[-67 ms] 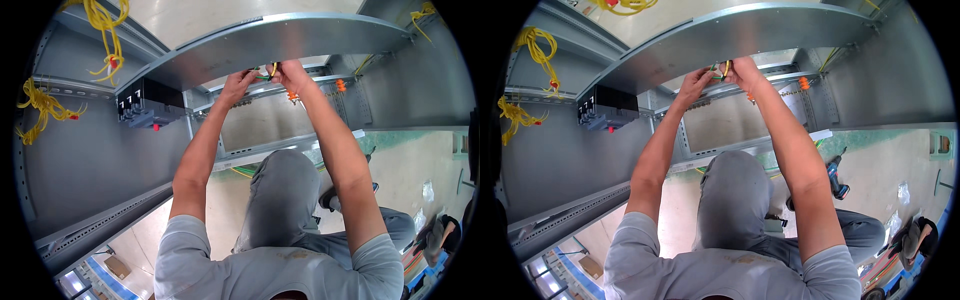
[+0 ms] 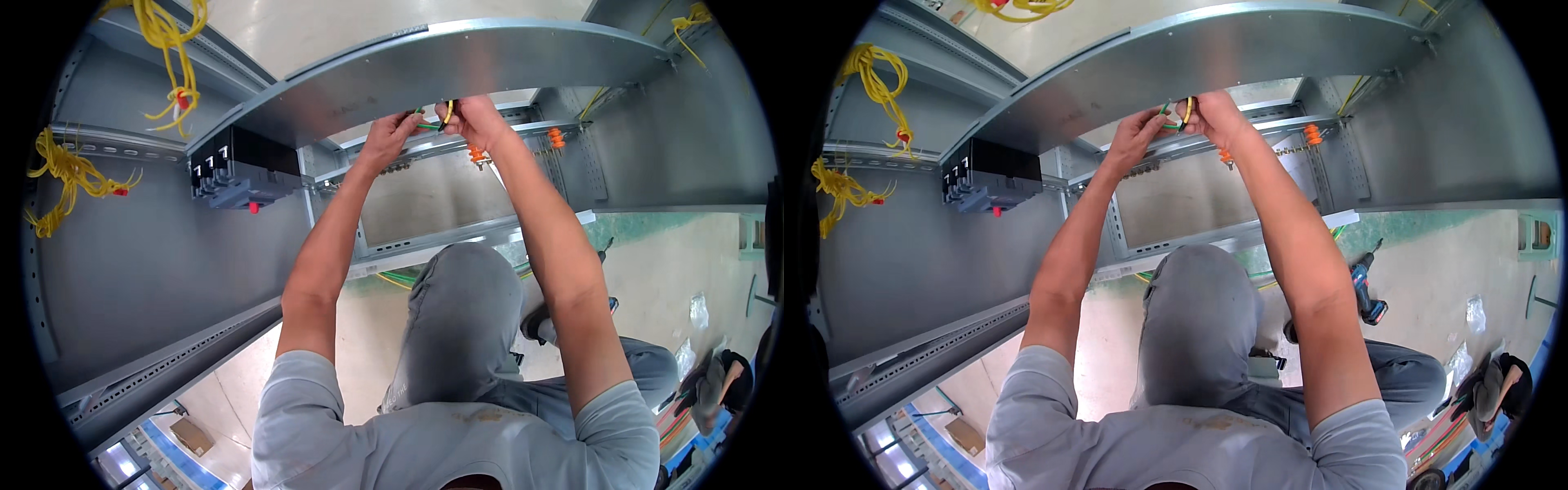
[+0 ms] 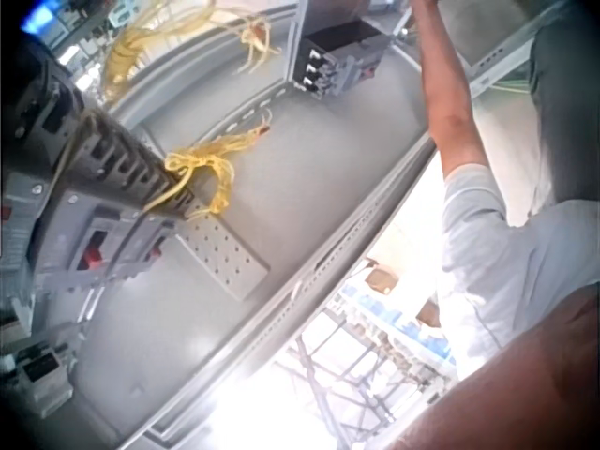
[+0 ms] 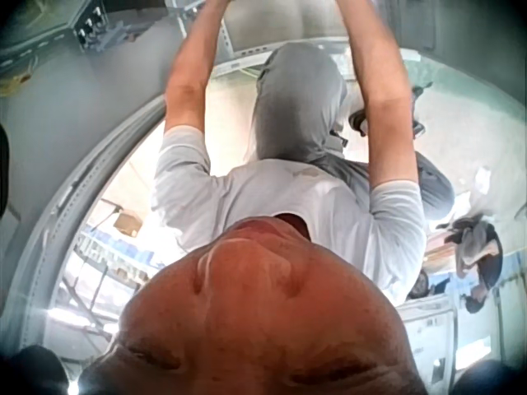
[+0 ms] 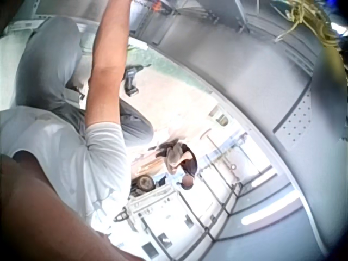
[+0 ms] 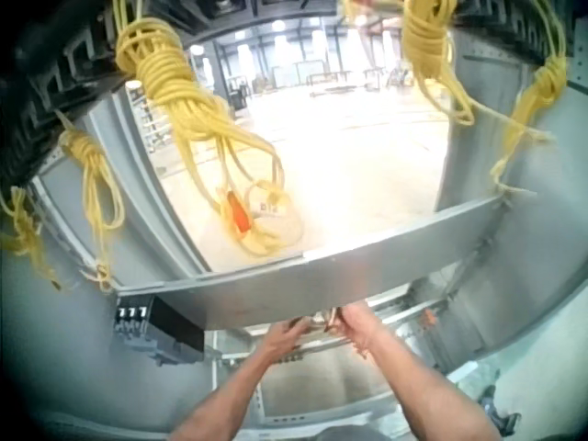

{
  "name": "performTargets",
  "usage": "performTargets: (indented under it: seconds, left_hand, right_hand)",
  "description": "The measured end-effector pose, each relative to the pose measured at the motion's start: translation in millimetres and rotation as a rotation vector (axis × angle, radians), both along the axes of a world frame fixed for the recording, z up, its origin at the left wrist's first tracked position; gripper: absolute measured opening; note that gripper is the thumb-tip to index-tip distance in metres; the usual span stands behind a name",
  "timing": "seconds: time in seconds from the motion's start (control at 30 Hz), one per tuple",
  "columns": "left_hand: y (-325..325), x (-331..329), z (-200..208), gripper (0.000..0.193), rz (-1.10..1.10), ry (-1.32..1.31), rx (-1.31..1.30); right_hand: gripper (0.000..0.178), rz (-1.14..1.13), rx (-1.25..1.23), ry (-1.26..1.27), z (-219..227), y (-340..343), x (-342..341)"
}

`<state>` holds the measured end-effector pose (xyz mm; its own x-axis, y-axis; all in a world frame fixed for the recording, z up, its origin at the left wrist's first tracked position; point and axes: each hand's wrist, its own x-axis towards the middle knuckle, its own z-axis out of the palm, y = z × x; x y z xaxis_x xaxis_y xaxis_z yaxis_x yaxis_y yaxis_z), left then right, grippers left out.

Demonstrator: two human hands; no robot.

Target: The person sits on the floor and installs electrical wiring into a large metal panel. They use a cordless drill to secure wires and components, handling yellow and green cables to connect them to the internal busbars and terminals.

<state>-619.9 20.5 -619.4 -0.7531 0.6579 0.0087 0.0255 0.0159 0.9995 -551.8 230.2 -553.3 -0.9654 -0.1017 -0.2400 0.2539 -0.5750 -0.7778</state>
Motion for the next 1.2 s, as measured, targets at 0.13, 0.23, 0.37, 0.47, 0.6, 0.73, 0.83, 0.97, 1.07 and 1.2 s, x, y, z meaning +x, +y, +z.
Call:
performTargets:
  seconds: [0.13, 0.23, 0.37, 0.47, 0.6, 0.73, 0.83, 0.97, 1.07, 1.2]
  left_hand:
    - [10.1, 9.2, 8.3, 0.037, 0.126, -0.008, -0.075]
    - [13.7, 14.1, 9.2, 0.035, 0.18, -0.01, -0.093]
    - [18.6, 17.3, 6.0, 0.031, 0.252, -0.038, -0.073]
    - [20.6, 19.2, 3.9, 0.027, 0.273, -0.06, -0.017]
    - [16.6, 16.2, -0.7, 0.028, 0.286, -0.041, -0.044]
    - [11.4, 14.0, 4.4, 0.029, 0.198, -0.175, 0.099]
    - [0.2, 7.8, 2.2, 0.036, 0.162, -0.151, 0.035]
    - [1.9, 11.1, 9.0, 0.034, 0.152, -0.172, 0.03]
    - [1.9, 11.7, 9.0, 0.034, 0.146, -0.155, -0.01]
    - [1.9, 14.1, 2.9, 0.038, 0.191, -0.135, -0.015]
  right_hand:
    - [0.025, -0.064, 0.172, 0.002, -0.8, -5.3, 2.0]
    - [0.024, -0.09, 0.248, 0.015, -4.8, -11.2, 3.9]
    - [0.025, -0.101, 0.318, 0.052, -6.4, -26.3, 10.9]
    - [0.027, -0.146, 0.433, 0.104, -11.5, -38.8, 14.6]
    - [0.03, -0.168, 0.467, 0.121, -13.3, -50.7, 21.6]
    - [0.03, -0.094, 0.32, 0.08, -8.7, -44.3, 24.0]
    - [0.031, -0.013, 0.413, 0.163, -6.1, -42.4, 36.6]
    - [0.033, 0.018, 0.596, 0.264, -16.4, -33.8, 42.5]
    - [0.032, 0.01, 0.387, 0.123, -8.3, -37.3, 41.9]
    - [0.03, -0.016, 0.416, 0.101, 0.2, -38.9, 35.3]
